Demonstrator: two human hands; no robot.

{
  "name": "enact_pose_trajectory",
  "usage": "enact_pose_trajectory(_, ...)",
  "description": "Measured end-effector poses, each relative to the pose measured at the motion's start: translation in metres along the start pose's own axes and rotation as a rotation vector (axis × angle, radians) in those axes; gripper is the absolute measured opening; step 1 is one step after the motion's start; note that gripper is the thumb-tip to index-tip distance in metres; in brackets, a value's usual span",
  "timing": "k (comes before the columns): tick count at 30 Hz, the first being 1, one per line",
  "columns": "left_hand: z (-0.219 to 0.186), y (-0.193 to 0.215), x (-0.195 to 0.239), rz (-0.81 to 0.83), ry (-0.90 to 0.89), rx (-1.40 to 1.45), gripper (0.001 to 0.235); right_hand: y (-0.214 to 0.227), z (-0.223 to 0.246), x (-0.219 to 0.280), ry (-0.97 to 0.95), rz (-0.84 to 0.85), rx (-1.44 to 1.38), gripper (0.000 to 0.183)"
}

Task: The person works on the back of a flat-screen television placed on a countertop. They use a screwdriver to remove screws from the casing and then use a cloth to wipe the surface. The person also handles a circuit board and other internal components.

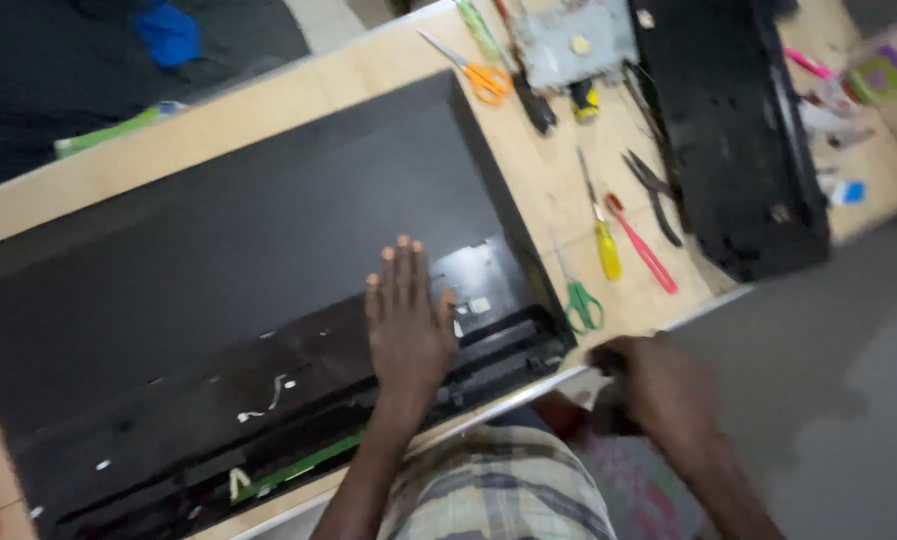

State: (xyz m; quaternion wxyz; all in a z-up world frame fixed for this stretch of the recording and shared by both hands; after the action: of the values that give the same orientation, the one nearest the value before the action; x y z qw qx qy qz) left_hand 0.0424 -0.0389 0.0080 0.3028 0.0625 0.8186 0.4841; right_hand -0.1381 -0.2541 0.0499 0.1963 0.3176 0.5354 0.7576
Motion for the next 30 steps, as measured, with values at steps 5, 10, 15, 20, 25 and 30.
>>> enact_pose_trajectory(5,0.005,0.003,0.000,0.004,0.020,0.040,0.064,0.020,0.036,-0.006,-0.083,0.034,-0.066,0.036)
enact_pose_trajectory(10,0.002,0.003,0.002,0.008,0.013,0.040,0.065,-0.042,0.034,-0.011,0.108,-0.195,-0.120,0.034)
enact_pose_trajectory(15,0.002,0.006,-0.004,0.010,0.008,0.024,0.065,-0.031,0.052,-0.026,0.145,-0.330,-0.256,0.024)
enact_pose_trajectory(20,0.007,-0.003,-0.004,-0.035,0.004,-0.002,0.067,-0.036,0.080,-0.006,0.218,-0.265,-0.281,0.033)
enact_pose_trajectory(25,0.003,0.004,0.000,-0.027,0.022,0.055,0.063,-0.010,0.040,-0.030,0.055,-0.222,-0.061,0.032)
enact_pose_trajectory(30,0.009,0.001,-0.003,-0.078,0.017,0.111,0.062,0.057,0.023,-0.006,-0.086,-0.437,-0.422,0.032)
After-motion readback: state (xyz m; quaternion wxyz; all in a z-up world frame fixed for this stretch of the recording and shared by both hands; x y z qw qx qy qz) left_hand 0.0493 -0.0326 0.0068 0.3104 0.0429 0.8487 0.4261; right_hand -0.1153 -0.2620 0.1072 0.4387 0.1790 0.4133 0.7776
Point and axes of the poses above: each hand's wrist, its own x-axis away from the middle knuckle, its own y-axis out of the back of the hand, z = x × y, the point moved 6 cm from there along -x, towards the middle knuckle, and after that the axes turned 14 degrees about -z, right-handed, at the moved point
